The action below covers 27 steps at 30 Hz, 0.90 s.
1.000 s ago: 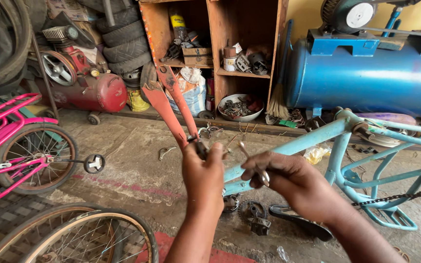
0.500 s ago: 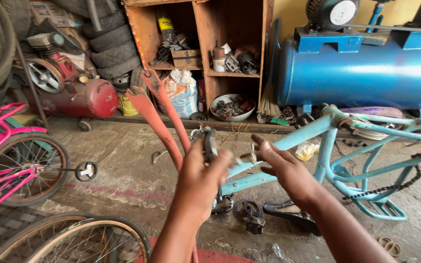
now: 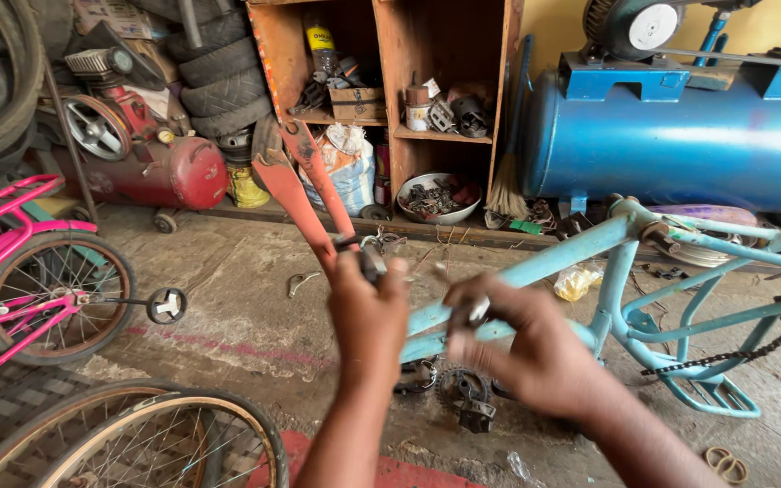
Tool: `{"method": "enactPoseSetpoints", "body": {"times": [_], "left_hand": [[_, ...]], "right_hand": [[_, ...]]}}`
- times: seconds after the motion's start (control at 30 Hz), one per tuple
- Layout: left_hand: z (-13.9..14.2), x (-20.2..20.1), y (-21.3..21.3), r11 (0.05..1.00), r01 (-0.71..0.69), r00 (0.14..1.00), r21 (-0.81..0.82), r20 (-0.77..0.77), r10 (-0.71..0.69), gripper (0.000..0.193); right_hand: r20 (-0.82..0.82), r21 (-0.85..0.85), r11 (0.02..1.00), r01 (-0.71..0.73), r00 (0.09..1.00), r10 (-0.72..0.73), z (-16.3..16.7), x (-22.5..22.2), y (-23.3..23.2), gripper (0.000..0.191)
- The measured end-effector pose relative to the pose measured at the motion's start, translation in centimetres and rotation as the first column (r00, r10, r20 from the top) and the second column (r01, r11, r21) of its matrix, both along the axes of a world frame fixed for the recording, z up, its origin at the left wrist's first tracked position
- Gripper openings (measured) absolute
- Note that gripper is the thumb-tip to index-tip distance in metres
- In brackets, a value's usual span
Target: The person unpacks a bicycle brake caliper from a plastic bag and attaches it to the front fork of a bicycle frame. They use a wrench to tighten the mounting bolts and secure the caliper in place.
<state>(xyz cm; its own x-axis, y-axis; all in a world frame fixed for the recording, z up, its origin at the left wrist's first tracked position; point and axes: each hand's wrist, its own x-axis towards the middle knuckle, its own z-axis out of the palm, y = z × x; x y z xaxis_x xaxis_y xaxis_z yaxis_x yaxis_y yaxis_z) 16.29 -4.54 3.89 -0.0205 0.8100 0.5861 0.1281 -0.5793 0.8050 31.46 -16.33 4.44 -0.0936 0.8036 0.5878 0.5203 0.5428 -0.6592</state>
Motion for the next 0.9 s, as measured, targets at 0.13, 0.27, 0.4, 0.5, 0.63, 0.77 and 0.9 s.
{"method": "enactPoseSetpoints", "body": {"times": [0.13, 0.27, 0.4, 0.5, 0.63, 0.77, 0.9], "left_hand": [[0.1, -1.5, 0.7, 0.947, 0.276, 0.905, -0.167, 0.377, -0.197, 0.027], [0.9, -2.3, -0.1, 0.795, 0.581, 0.751, -0.173, 0.491, -0.442, 0.029], [1.2, -1.8, -1.5, 0.804, 0.537, 0.839, -0.257, 0.062, -0.541, 0.033], [0.8, -0.9, -2.4, 0.889, 0.437, 0.875, -0.136, -0.168, -0.455, 0.039], [0.7, 0.4, -2.9, 0.972, 0.227, 0.945, 0.061, -0.256, -0.205, 0.037], [1.0, 0.7, -3.2, 0.997, 0.056, 0.973, 0.058, -0.226, -0.041, 0.034], [1.4, -0.2, -2.2, 0.993, -0.025, 0.999, 0.113, -0.020, 0.028, 0.031]], "right_hand": [[0.032, -0.330, 0.944, 0.019, 0.999, -0.009, -1.0, -0.6, 0.2, 0.045], [-0.005, -0.350, 0.935, 0.058, 0.998, -0.064, -1.5, 0.0, 2.3, 0.054], [-0.428, -0.530, 0.839, 0.119, 0.817, -0.386, -0.9, 1.7, 3.2, 0.057], [-0.441, -0.385, 0.906, 0.177, 0.827, -0.349, -0.6, 2.1, 3.0, 0.052], [-0.316, -0.115, 0.953, 0.279, 0.900, -0.301, -0.1, 1.5, 2.5, 0.039], [-0.184, -0.110, 0.966, 0.236, 0.950, -0.253, 0.7, 1.3, 0.7, 0.032], [-0.182, -0.118, 0.949, -0.291, 0.946, 0.268, 2.0, 2.2, -1.0, 0.044]]}}
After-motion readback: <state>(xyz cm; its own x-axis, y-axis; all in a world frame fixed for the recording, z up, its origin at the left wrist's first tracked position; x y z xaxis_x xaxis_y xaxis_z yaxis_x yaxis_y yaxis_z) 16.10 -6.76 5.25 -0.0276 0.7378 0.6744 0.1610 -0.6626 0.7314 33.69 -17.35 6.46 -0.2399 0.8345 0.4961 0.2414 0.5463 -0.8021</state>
